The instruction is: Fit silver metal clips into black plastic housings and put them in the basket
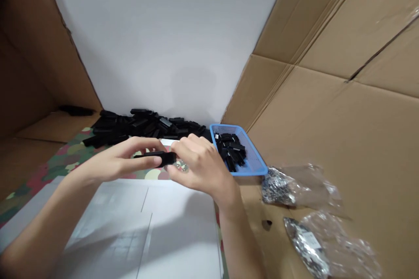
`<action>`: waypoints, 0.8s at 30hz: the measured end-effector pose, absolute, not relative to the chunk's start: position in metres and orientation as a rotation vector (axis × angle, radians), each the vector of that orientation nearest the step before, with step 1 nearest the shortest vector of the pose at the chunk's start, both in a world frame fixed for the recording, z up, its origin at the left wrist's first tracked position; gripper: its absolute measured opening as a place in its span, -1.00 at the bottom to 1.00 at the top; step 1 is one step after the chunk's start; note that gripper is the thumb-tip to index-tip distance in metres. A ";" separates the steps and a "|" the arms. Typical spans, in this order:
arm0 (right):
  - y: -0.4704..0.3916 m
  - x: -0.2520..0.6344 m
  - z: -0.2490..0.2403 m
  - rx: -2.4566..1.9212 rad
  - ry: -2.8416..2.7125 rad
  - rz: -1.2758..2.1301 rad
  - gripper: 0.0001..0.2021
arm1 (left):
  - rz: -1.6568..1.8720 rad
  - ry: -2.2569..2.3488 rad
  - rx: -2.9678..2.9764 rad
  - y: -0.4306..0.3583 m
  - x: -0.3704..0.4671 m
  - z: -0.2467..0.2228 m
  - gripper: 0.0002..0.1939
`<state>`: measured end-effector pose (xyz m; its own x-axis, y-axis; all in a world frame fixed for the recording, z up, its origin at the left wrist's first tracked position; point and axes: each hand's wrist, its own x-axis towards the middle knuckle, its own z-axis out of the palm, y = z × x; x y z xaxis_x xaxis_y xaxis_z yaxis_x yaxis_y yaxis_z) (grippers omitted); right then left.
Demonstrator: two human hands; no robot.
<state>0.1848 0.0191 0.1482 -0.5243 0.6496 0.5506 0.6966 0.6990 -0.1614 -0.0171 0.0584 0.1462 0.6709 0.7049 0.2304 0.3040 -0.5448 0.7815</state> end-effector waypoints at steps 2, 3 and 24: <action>0.019 0.183 0.147 -1.040 -2.330 -0.135 -0.96 | 0.688 0.781 2.132 0.058 -0.017 0.148 -0.77; 0.019 0.182 0.147 -1.040 -2.335 -0.146 -0.96 | 0.689 0.789 2.110 0.057 -0.016 0.148 -0.79; 0.033 0.188 0.146 -1.143 -2.089 0.500 -0.83 | 1.046 0.726 1.815 0.062 0.002 0.134 -0.78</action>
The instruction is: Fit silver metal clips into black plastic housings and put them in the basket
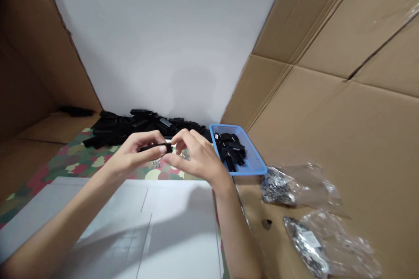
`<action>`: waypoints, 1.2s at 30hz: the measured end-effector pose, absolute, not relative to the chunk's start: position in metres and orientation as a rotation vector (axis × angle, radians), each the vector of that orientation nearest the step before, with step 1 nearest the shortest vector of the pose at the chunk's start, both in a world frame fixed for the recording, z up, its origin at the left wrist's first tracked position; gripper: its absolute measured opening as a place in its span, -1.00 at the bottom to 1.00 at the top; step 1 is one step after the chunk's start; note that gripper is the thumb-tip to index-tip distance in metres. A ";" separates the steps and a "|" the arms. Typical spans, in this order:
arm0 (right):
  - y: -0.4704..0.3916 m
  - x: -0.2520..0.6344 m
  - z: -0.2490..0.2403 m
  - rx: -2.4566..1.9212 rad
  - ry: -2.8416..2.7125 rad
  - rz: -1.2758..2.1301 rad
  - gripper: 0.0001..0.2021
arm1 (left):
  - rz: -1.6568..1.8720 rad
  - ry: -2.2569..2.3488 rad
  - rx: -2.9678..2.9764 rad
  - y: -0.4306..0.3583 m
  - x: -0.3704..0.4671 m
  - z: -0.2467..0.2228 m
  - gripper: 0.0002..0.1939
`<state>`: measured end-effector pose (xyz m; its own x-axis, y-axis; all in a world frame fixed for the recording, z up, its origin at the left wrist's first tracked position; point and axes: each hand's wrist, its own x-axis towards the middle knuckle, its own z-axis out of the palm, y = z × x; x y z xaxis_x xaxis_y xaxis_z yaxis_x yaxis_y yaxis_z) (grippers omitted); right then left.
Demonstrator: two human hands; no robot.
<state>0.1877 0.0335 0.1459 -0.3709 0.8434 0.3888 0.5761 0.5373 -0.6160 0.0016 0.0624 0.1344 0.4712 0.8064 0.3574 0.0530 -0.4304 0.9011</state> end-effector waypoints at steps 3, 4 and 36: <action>0.041 0.190 0.144 -1.112 -1.899 0.916 -0.66 | 1.169 0.746 1.808 0.062 0.000 0.135 -0.76; 0.042 0.190 0.144 -1.087 -1.860 1.000 -0.63 | 1.204 0.746 1.812 0.061 0.000 0.135 -0.76; 0.018 0.165 0.141 -0.933 -1.884 0.021 -0.96 | 1.477 0.788 1.980 0.045 0.005 0.136 -0.83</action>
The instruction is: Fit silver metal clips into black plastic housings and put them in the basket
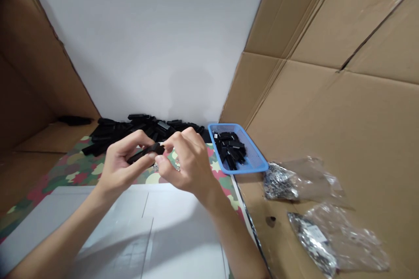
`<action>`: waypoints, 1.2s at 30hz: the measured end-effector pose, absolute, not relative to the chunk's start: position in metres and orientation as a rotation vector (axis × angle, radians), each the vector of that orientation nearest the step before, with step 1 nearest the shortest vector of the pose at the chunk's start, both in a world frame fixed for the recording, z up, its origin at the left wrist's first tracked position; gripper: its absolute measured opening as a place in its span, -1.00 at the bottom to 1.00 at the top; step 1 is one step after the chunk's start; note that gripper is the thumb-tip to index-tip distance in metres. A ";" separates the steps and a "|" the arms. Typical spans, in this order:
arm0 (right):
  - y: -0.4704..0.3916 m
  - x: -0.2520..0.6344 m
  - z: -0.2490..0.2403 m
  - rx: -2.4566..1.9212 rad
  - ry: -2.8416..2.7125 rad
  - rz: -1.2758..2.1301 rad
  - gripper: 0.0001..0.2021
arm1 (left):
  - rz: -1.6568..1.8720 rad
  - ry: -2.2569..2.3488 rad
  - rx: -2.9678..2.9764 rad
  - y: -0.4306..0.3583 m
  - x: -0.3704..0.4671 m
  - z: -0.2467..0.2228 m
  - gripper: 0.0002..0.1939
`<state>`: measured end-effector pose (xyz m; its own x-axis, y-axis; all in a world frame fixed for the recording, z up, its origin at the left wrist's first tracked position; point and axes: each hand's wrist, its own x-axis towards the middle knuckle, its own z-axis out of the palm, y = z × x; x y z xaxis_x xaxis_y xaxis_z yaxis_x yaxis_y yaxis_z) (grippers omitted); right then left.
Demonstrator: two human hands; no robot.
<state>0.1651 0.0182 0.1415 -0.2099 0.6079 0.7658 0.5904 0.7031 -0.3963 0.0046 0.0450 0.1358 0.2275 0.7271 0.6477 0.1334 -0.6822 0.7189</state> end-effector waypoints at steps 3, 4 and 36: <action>0.020 0.176 0.145 -0.957 -1.963 0.193 -0.91 | 1.369 0.721 1.817 0.045 0.005 0.133 -0.82; 0.021 0.181 0.146 -0.960 -1.987 0.271 -0.86 | 1.317 0.684 1.729 0.046 0.005 0.132 -0.81; 0.035 0.173 0.128 -0.195 -1.900 0.557 -0.84 | 0.510 0.331 0.569 0.014 0.020 0.121 -0.73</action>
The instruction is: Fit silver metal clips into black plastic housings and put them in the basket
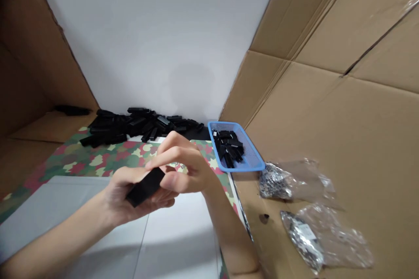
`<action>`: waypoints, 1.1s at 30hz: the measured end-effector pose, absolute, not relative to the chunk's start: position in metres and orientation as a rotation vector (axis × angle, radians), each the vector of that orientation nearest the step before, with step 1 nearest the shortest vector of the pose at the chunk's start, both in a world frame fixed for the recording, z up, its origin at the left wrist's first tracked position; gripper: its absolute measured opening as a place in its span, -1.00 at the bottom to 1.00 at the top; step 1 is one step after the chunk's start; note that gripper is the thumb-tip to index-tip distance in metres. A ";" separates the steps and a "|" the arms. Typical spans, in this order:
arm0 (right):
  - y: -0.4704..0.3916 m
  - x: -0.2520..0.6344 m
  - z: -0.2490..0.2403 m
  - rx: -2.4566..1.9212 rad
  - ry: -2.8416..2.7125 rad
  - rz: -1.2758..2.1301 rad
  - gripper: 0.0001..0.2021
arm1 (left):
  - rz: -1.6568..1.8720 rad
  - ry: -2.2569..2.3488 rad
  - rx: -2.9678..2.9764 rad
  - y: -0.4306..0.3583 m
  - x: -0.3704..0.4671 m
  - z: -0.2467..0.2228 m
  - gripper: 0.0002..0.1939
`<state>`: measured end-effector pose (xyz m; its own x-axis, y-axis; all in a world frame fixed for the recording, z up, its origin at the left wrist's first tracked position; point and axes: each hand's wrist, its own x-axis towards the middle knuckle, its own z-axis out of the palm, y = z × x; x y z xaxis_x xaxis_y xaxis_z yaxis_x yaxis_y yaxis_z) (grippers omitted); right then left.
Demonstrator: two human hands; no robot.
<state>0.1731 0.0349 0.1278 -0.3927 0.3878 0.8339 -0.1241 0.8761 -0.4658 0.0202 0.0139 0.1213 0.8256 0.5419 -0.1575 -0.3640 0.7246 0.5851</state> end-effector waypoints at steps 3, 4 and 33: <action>0.035 0.180 0.132 -0.288 -1.936 0.629 -0.79 | 0.578 0.429 0.594 0.020 0.019 0.124 -0.70; 0.035 0.182 0.134 -0.344 -1.952 0.651 -0.72 | 0.630 0.480 0.622 0.023 0.019 0.125 -0.69; 0.039 0.220 0.139 -0.809 -1.703 0.092 -0.85 | -0.059 1.082 2.492 0.153 -0.011 0.009 -0.83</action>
<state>0.2197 0.0390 0.1385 -0.0703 0.5530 0.8302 0.4607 0.7562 -0.4647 -0.0114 0.1533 0.0089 0.6961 0.6890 -0.2021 0.7069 -0.6083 0.3609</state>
